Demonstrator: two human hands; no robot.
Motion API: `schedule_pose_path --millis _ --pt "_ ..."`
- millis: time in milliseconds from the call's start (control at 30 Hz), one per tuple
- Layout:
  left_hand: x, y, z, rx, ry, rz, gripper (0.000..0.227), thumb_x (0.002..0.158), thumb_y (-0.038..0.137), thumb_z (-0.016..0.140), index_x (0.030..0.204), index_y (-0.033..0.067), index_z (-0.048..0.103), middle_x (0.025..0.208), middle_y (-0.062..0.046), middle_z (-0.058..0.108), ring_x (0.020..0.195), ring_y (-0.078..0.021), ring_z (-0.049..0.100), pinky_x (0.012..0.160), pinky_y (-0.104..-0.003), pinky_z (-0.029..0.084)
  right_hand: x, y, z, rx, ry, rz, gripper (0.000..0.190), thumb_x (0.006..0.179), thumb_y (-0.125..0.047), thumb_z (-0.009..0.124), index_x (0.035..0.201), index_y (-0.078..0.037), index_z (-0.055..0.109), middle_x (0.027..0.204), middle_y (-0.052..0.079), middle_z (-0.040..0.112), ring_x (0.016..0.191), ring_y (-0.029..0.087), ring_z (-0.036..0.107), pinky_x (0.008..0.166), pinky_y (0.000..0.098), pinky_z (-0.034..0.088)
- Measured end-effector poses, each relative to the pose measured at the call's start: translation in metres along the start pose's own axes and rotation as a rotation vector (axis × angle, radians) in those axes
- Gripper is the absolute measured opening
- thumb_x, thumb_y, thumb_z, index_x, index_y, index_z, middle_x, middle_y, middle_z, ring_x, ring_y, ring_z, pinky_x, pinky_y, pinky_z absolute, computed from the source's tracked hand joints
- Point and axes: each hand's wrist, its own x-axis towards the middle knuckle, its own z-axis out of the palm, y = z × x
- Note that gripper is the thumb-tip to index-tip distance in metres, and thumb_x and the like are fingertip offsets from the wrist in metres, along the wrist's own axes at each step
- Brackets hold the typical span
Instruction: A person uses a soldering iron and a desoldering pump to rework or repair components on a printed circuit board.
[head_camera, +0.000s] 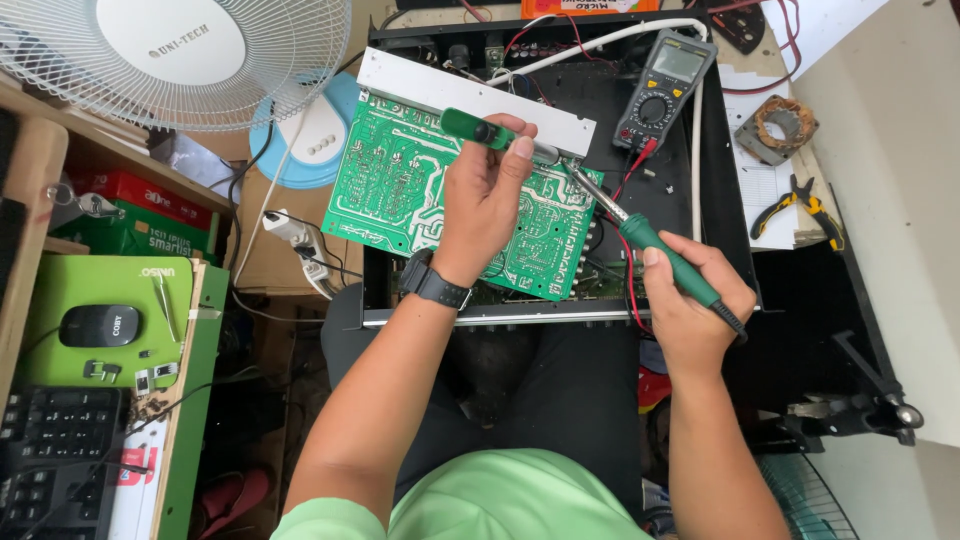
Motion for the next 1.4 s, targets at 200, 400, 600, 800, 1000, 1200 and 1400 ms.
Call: schedule_pose_path --millis 200,400,600,800,1000,1200,1400 --pt "0.004 -0.006 0.002 0.114 -0.038 0.047 0.024 0.122 0.026 0.069 0.135 0.0060 0.070 0.124 -0.023 0.083 0.094 -0.0213 0.082 0.082 -0.042 0.072 0.000 -0.001 0.000 -0.006 -0.004 -0.012 0.016 0.107 0.012 0.086 0.123 0.016 0.084 0.099 0.041 0.078 0.099 0.063 0.075 0.071 0.0542 0.067" --pt "0.003 -0.027 0.002 0.108 -0.040 0.020 0.021 0.121 0.021 0.068 0.132 0.0034 0.072 0.119 -0.025 0.083 0.091 -0.0262 0.083 0.075 -0.044 0.071 0.001 -0.002 0.000 -0.057 -0.010 -0.033 0.016 0.107 0.010 0.088 0.122 0.015 0.085 0.097 0.037 0.080 0.099 0.056 0.080 0.074 0.0501 0.067" --pt "0.001 -0.005 0.005 0.127 -0.015 0.028 0.024 0.120 0.024 0.070 0.132 0.0030 0.073 0.119 -0.024 0.084 0.093 -0.0325 0.087 0.074 -0.043 0.074 -0.003 0.002 -0.004 -0.065 0.029 -0.090 0.016 0.110 0.008 0.086 0.124 0.015 0.085 0.096 0.036 0.081 0.095 0.054 0.082 0.074 0.0499 0.068" --pt "-0.004 -0.004 -0.007 0.038 0.103 0.058 0.021 0.125 0.025 0.062 0.135 0.0090 0.070 0.122 -0.016 0.084 0.090 -0.0187 0.081 0.080 -0.039 0.074 -0.012 0.033 -0.007 0.303 0.335 0.166 0.025 0.110 -0.010 0.077 0.123 0.011 0.074 0.096 0.026 0.076 0.079 0.034 0.083 0.059 0.0366 0.072" --pt "-0.004 0.026 -0.012 0.028 0.105 -0.075 0.025 0.122 0.037 0.059 0.130 0.0159 0.068 0.125 -0.005 0.083 0.093 -0.0156 0.077 0.085 -0.033 0.073 -0.007 0.009 -0.010 0.189 0.276 0.316 0.028 0.110 -0.020 0.076 0.124 0.004 0.075 0.098 0.019 0.071 0.079 0.030 0.081 0.056 0.0361 0.067" --pt "-0.008 0.026 -0.014 -0.020 0.105 -0.066 0.024 0.123 0.037 0.059 0.132 0.0155 0.066 0.124 -0.007 0.083 0.094 -0.0160 0.080 0.084 -0.031 0.073 -0.008 0.010 -0.012 0.144 0.249 0.315 0.025 0.110 -0.016 0.074 0.123 0.005 0.074 0.098 0.020 0.071 0.079 0.031 0.081 0.058 0.0376 0.069" --pt "-0.008 0.026 -0.020 -0.013 0.103 -0.087 0.025 0.123 0.037 0.058 0.131 0.0148 0.065 0.126 -0.009 0.083 0.086 -0.0171 0.079 0.083 -0.031 0.072 -0.010 0.012 -0.014 0.131 0.231 0.317 0.023 0.110 -0.014 0.074 0.122 0.006 0.073 0.095 0.020 0.069 0.078 0.031 0.080 0.057 0.0378 0.069"
